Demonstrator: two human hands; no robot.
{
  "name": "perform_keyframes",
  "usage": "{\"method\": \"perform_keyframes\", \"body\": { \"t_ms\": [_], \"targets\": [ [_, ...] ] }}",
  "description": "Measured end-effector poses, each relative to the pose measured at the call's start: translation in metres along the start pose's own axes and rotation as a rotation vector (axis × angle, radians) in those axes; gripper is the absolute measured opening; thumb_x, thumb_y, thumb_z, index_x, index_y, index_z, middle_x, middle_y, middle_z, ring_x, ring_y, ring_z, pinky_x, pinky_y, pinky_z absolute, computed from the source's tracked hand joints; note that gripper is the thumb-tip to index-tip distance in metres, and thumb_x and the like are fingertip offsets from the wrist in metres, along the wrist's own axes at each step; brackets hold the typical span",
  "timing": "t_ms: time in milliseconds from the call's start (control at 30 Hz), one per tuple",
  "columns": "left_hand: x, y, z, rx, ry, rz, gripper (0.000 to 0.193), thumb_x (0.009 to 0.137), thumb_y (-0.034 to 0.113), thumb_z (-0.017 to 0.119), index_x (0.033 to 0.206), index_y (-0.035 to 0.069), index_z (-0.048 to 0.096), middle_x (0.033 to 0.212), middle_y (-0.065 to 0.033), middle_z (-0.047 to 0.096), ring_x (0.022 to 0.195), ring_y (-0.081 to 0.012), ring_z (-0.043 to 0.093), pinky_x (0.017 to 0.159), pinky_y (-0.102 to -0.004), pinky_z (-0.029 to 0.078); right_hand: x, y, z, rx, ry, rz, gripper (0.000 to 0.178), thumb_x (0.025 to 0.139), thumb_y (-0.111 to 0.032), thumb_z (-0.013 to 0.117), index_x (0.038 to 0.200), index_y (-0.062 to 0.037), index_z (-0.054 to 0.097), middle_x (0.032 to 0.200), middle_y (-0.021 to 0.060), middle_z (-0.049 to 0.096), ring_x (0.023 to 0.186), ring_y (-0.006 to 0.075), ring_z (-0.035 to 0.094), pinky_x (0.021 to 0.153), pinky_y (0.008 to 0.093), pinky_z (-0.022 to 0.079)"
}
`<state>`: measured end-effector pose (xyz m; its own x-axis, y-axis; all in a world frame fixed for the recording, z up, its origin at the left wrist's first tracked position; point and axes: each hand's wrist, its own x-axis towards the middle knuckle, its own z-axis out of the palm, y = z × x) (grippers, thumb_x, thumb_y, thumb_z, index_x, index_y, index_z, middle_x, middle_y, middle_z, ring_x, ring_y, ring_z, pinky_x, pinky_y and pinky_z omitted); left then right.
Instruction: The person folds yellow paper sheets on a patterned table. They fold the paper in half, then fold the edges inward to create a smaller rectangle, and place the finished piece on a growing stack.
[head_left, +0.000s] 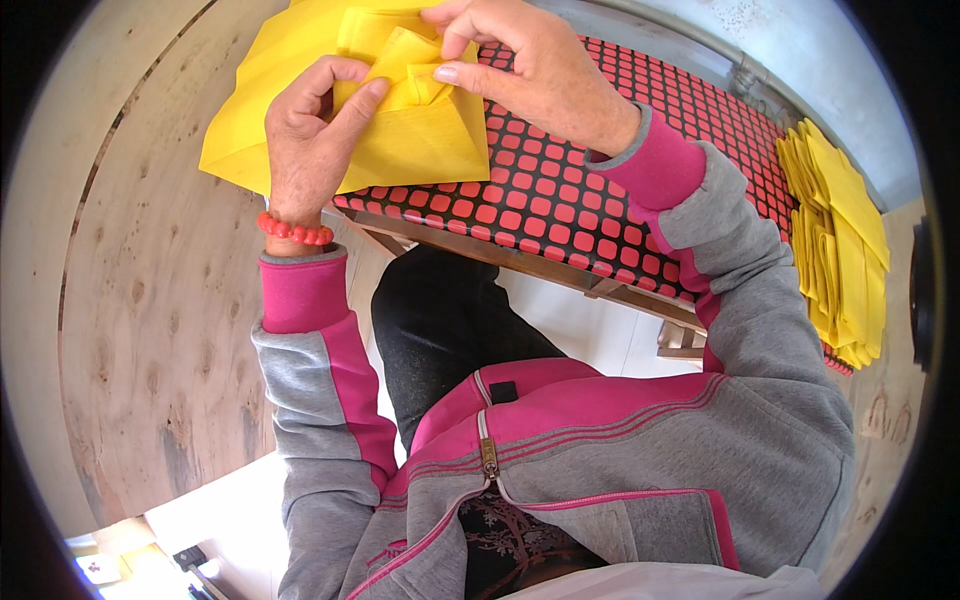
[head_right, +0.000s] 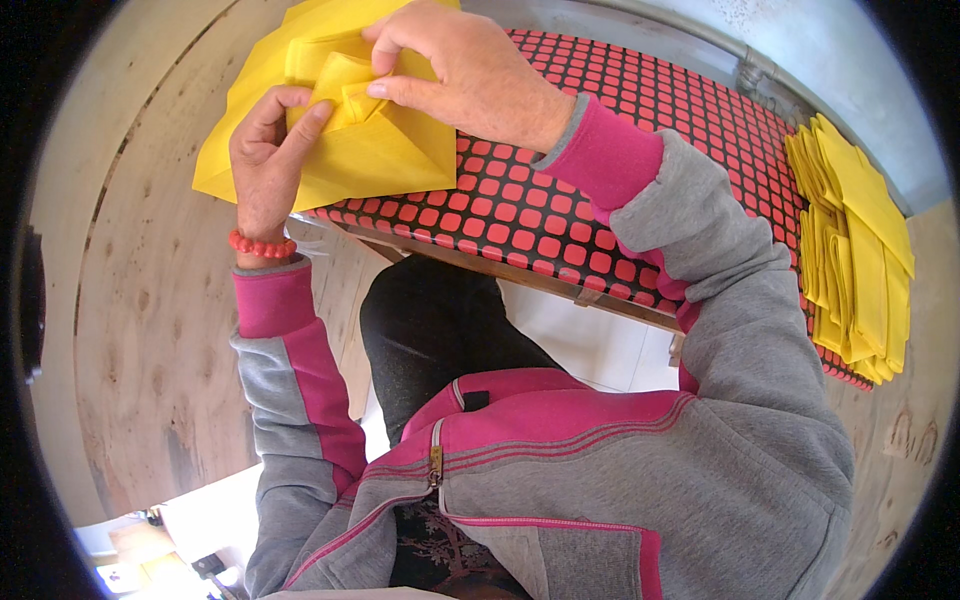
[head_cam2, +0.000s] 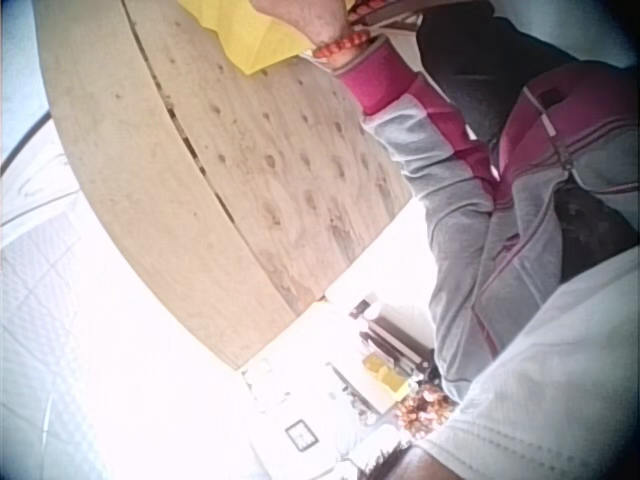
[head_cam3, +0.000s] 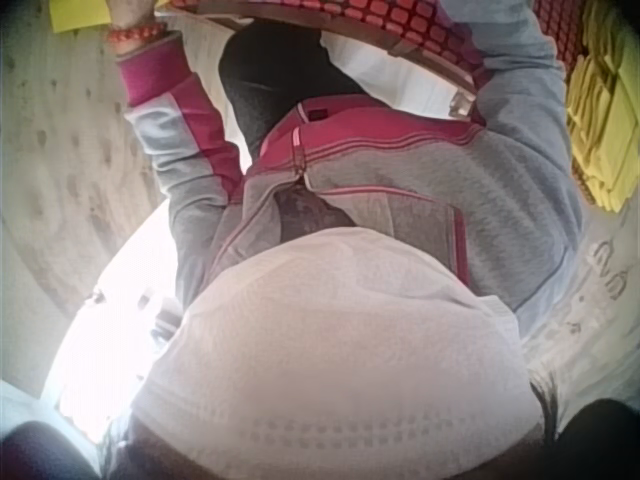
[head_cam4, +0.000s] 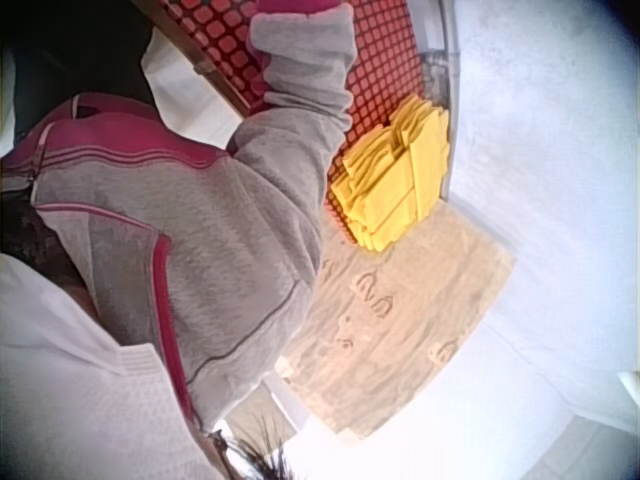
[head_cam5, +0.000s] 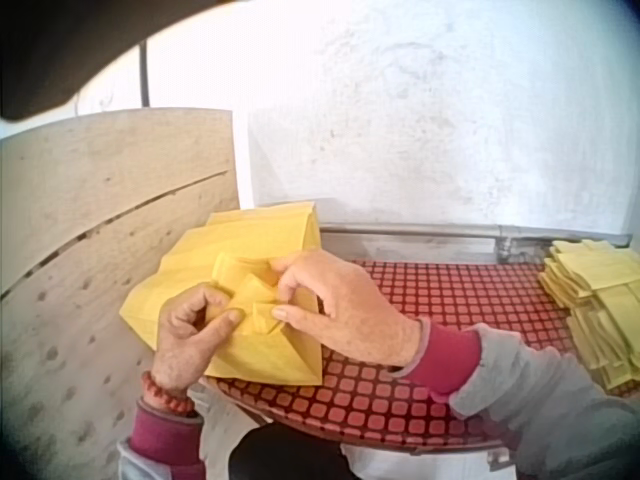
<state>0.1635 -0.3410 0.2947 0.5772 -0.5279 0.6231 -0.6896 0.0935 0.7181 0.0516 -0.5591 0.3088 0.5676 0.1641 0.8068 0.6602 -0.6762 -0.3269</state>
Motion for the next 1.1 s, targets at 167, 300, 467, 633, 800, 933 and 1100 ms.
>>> {"method": "perform_keyframes", "body": {
  "t_ms": [167, 300, 467, 633, 800, 933, 1100],
  "targets": [
    [0.000, -0.001, 0.002, -0.060, 0.023, 0.013, 0.010, 0.094, 0.007, 0.074, 0.096, 0.001, 0.066, 0.076, 0.0084, 0.054, 0.068, -0.0003, 0.045, 0.059, -0.0177, 0.036, 0.001, 0.009, 0.005, -0.009, -0.039, -0.083, 0.014, 0.093, -0.013, 0.067, 0.097, -0.0008, 0.063, 0.117, 0.0249, 0.065, 0.110, 0.0391, 0.063, 0.094, 0.0427, 0.050],
    [0.000, -0.001, 0.003, -0.071, 0.050, 0.027, 0.010, 0.094, 0.005, 0.073, 0.098, 0.002, 0.065, 0.077, 0.0087, 0.054, 0.069, 0.0002, 0.045, 0.059, -0.0173, 0.035, 0.000, 0.013, 0.007, 0.007, -0.052, -0.068, 0.014, 0.093, -0.013, 0.067, 0.098, -0.0002, 0.063, 0.118, 0.0257, 0.065, 0.112, 0.0389, 0.063, 0.095, 0.0425, 0.049],
    [0.001, -0.002, 0.003, -0.073, 0.084, 0.059, 0.008, 0.094, 0.004, 0.072, 0.097, 0.004, 0.064, 0.079, 0.0092, 0.053, 0.069, 0.0008, 0.043, 0.060, -0.0170, 0.034, 0.000, 0.012, 0.006, 0.092, -0.048, -0.033, 0.013, 0.093, -0.011, 0.067, 0.096, -0.0005, 0.062, 0.113, 0.0233, 0.066, 0.117, 0.0364, 0.063, 0.096, 0.0418, 0.049],
    [0.000, -0.003, -0.002, -0.005, 0.058, 0.030, 0.002, 0.098, 0.004, 0.066, 0.095, 0.004, 0.067, 0.082, 0.0083, 0.055, 0.072, -0.0009, 0.045, 0.063, -0.0181, 0.036, 0.000, 0.010, 0.005, 0.110, -0.067, 0.021, 0.011, 0.092, -0.010, 0.067, 0.095, -0.0010, 0.061, 0.106, 0.0195, 0.066, 0.118, 0.0348, 0.063, 0.095, 0.0409, 0.049],
    [0.000, 0.000, -0.007, 0.099, -0.054, 0.168, 0.013, 0.099, 0.002, 0.058, 0.102, 0.002, 0.071, 0.086, 0.0045, 0.059, 0.078, -0.0060, 0.049, 0.071, -0.0204, 0.041, 0.000, 0.010, 0.007, 0.101, -0.040, -0.002, 0.011, 0.092, -0.010, 0.068, 0.095, -0.0014, 0.061, 0.105, 0.0191, 0.066, 0.115, 0.0345, 0.064, 0.094, 0.0409, 0.049],
    [0.001, 0.009, -0.015, 0.075, -0.159, 0.087, 0.022, 0.098, 0.002, 0.050, 0.106, 0.000, 0.071, 0.093, 0.0012, 0.063, 0.086, -0.0083, 0.052, 0.079, -0.0216, 0.043, 0.000, 0.010, 0.008, 0.109, -0.025, 0.000, 0.012, 0.092, -0.011, 0.068, 0.095, -0.0014, 0.062, 0.106, 0.0193, 0.066, 0.114, 0.0339, 0.064, 0.094, 0.0409, 0.049],
    [0.000, 0.018, -0.019, -0.018, -0.216, -0.051, 0.031, 0.093, 0.006, 0.045, 0.111, 0.000, 0.071, 0.102, -0.0018, 0.064, 0.096, -0.0111, 0.054, 0.089, -0.0248, 0.043, 0.000, 0.010, 0.008, 0.107, -0.035, 0.013, 0.012, 0.092, -0.011, 0.068, 0.095, -0.0012, 0.062, 0.107, 0.0201, 0.067, 0.112, 0.0336, 0.065, 0.094, 0.0405, 0.049]
  ]
}}
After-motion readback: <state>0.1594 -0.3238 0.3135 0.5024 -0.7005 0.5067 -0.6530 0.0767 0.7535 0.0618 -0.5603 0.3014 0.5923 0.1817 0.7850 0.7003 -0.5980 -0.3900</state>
